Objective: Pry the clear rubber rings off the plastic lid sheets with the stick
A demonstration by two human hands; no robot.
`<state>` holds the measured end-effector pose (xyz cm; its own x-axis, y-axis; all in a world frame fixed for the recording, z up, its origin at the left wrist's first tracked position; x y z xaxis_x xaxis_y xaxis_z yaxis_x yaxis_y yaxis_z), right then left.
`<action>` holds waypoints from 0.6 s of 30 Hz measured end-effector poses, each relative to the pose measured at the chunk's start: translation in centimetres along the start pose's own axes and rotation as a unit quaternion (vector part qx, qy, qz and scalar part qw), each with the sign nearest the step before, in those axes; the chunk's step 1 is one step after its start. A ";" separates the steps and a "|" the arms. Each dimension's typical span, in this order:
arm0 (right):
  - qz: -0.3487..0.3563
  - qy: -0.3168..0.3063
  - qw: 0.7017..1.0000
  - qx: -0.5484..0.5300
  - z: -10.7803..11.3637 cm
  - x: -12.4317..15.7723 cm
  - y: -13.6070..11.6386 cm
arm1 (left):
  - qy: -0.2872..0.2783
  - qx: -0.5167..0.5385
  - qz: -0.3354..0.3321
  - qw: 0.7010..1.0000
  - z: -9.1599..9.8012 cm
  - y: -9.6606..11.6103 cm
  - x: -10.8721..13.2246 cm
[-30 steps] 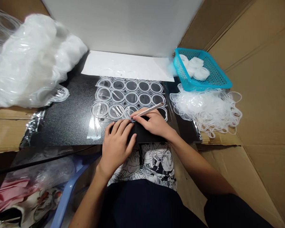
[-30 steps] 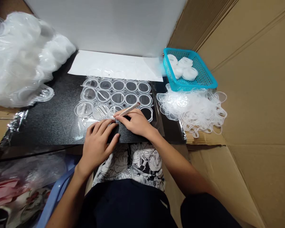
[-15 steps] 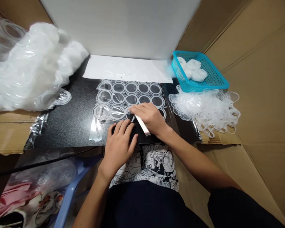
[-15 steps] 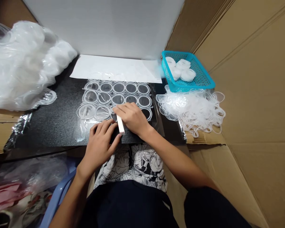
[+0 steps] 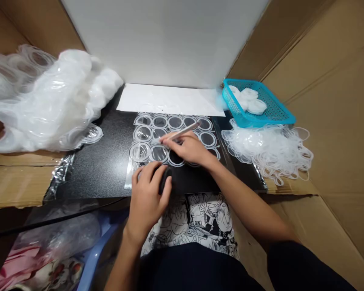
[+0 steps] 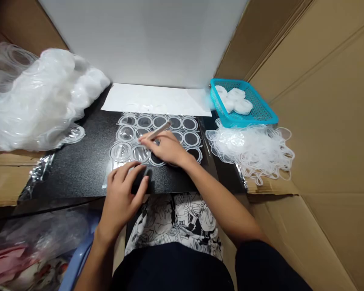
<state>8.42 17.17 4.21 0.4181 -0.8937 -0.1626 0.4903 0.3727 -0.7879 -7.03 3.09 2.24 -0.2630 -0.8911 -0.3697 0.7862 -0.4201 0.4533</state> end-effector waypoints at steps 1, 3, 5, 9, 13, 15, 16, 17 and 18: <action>-0.003 -0.035 0.999 -0.026 -1.2 1.0 -0.3 | 0.008 -0.020 0.009 1.000 0.3 -0.6 0.1; -0.013 -0.071 0.996 -0.051 -2.8 2.4 -0.5 | -0.001 -0.051 0.007 0.999 0.5 -1.5 0.4; -0.018 -0.080 0.995 -0.055 -3.4 2.9 -0.4 | -0.015 -0.066 -0.003 0.998 0.4 -1.9 0.6; -0.025 -0.083 0.994 -0.059 -3.1 2.7 -0.1 | -0.022 -0.078 -0.009 0.997 -0.1 -2.1 0.8; -0.014 -0.090 0.995 -0.048 -2.8 2.6 -0.2 | -0.019 -0.086 -0.011 0.996 -0.2 -2.0 0.7; 0.000 -0.096 0.994 -0.042 -2.9 2.6 -0.2 | -0.018 -0.088 -0.009 0.996 -0.2 -2.1 0.7; 0.007 -0.099 0.994 -0.038 -3.0 2.6 -0.2 | -0.019 -0.089 -0.008 0.996 -0.1 -2.1 0.7; 0.015 -0.099 0.994 -0.033 -3.0 2.6 -0.2 | -0.019 -0.089 -0.007 0.996 -0.2 -2.1 0.7; 0.022 -0.098 0.995 -0.025 -3.0 2.6 -0.2 | -0.020 -0.090 -0.006 0.996 -0.2 -2.2 0.7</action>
<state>7.11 13.99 2.15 0.5811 -0.8097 -0.0823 0.4321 0.3927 -0.8119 -8.81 3.41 0.87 -0.2921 -0.8938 -0.3403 0.8695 -0.3963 0.2947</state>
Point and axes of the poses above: each hand's wrist, its own x-axis away from the middle knuckle, its own z-axis out of the back of the hand, y = z × x, the point moved 3 cm from there along -x, towards the middle knuckle, and after that the axes turned 4 degrees about -z, right-handed, at the moved point
